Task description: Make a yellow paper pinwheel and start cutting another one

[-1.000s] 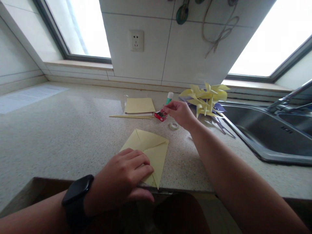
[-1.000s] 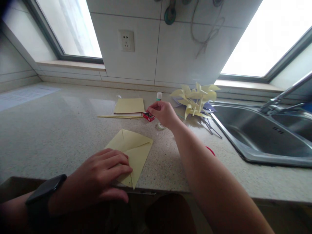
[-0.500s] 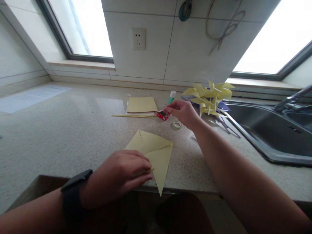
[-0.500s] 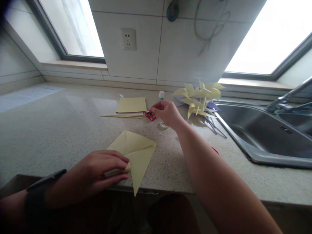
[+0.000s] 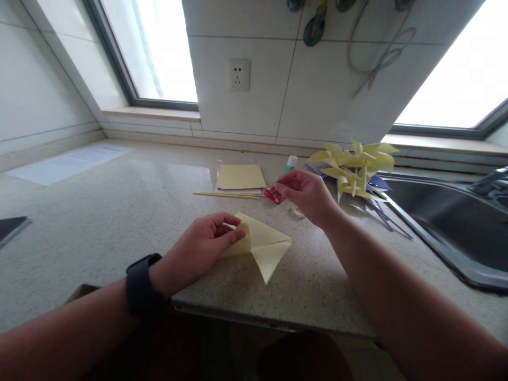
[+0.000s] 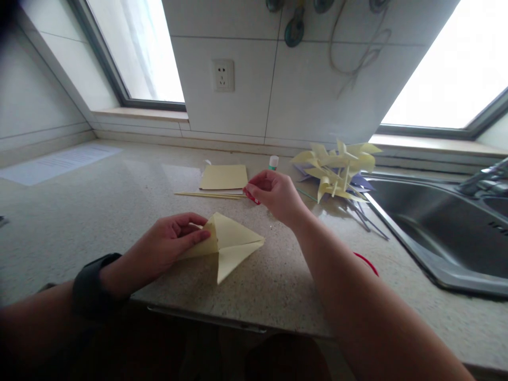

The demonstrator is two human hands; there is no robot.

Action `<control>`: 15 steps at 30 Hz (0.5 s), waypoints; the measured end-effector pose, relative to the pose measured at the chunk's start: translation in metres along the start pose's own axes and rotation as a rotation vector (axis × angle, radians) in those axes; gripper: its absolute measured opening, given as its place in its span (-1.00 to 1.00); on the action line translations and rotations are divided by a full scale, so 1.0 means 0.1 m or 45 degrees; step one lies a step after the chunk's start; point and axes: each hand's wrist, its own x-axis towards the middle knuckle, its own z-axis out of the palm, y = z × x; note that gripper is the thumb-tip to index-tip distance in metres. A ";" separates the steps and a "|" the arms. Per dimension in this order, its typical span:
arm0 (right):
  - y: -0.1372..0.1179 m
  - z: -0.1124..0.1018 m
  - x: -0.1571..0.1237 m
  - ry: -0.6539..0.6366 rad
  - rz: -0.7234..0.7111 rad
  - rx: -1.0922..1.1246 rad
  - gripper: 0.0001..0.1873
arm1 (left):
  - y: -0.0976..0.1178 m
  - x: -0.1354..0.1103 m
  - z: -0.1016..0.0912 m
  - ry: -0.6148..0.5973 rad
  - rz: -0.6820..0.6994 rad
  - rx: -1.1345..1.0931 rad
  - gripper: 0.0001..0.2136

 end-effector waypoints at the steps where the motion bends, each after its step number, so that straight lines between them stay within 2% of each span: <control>1: -0.03 0.03 -0.02 -0.012 -0.003 0.032 -0.83 | 0.00 0.02 -0.02 0.019 -0.027 -0.054 -0.67; 8: -0.22 0.24 -0.17 -0.141 0.006 0.202 -0.89 | -0.09 0.14 -0.02 0.086 -0.096 -0.296 -0.68; 12: -0.22 0.34 -0.24 -0.163 -0.001 0.312 -0.85 | -0.10 0.19 0.03 0.094 -0.079 -0.312 -0.69; 15: -0.18 0.39 -0.26 -0.159 0.003 0.333 -0.84 | -0.11 0.19 0.02 0.063 -0.124 -0.442 -0.73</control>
